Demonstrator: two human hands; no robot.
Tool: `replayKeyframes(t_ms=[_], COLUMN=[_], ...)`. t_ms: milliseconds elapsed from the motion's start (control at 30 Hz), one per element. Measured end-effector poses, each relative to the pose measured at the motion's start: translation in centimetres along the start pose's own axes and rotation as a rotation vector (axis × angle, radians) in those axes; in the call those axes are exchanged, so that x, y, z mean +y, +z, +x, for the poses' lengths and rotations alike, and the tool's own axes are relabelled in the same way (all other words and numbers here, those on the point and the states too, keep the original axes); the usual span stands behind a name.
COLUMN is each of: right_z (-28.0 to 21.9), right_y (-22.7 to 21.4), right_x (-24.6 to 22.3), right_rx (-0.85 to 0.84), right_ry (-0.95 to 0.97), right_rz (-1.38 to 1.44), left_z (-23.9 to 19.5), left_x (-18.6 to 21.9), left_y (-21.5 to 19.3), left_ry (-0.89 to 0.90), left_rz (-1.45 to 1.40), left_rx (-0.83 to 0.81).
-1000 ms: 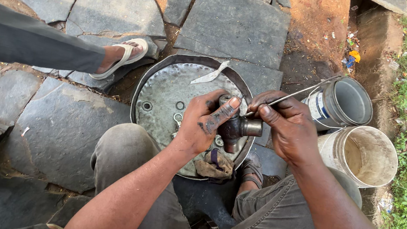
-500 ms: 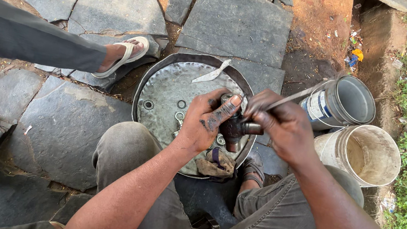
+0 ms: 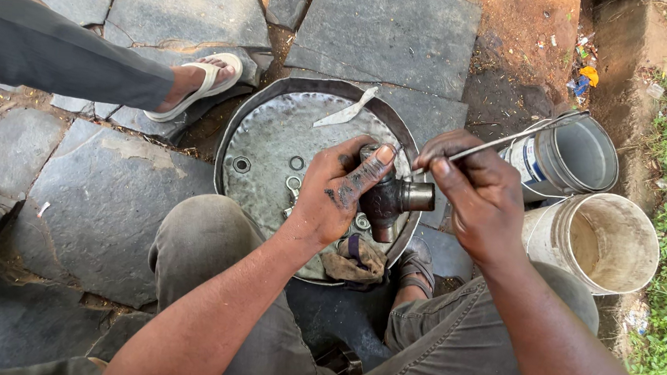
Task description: The person sits on the ground and uses a screwdriver to disassemble a mechanical part over a metal tray. They remove small components, wipe the part with a cloth, and continue adjusting it with the tool.
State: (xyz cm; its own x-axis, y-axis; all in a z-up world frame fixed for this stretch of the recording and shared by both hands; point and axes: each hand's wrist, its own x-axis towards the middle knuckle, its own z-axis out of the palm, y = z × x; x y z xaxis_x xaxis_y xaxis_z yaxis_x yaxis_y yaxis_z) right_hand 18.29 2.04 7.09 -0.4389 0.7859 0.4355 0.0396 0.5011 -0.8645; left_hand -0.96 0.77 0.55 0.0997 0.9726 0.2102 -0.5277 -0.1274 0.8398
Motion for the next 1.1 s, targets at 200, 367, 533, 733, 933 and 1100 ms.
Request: replayKeyframes(t_ms=[200, 367, 533, 733, 933, 1100], right_z=[0.0, 0.4, 0.3, 0.3, 0.3, 0.1], right_y=[-0.2, -1.0, -1.4, -1.1, -1.2, -1.2], right_x=[-0.1, 0.5, 0.7, 0.8, 1.0, 0.3], right_rx=[-0.049, -0.102, -0.039, -0.016, -0.064, -0.221], right_ry=[0.124, 0.2, 0.295, 0.299, 0.141, -0.014], right_rz=[-0.048, 0.11, -0.068, 0.061, 0.335, 0.053], left_z=[-0.4, -0.5, -0.9, -0.8, -0.7, -0.1], left_x=[1.1, 2.2, 2.9, 2.9, 2.1, 0.2], left_y=[0.1, 0.9, 1.0, 1.0, 0.8, -0.4], left_ry=[0.065, 0.02, 0.034, 0.019, -0.036, 0.019], left_rz=[0.374, 0.269, 0.529, 0.623, 0.463, 0.219], left_rx=[0.028, 0.011, 0.033, 0.032, 0.066, 0.0])
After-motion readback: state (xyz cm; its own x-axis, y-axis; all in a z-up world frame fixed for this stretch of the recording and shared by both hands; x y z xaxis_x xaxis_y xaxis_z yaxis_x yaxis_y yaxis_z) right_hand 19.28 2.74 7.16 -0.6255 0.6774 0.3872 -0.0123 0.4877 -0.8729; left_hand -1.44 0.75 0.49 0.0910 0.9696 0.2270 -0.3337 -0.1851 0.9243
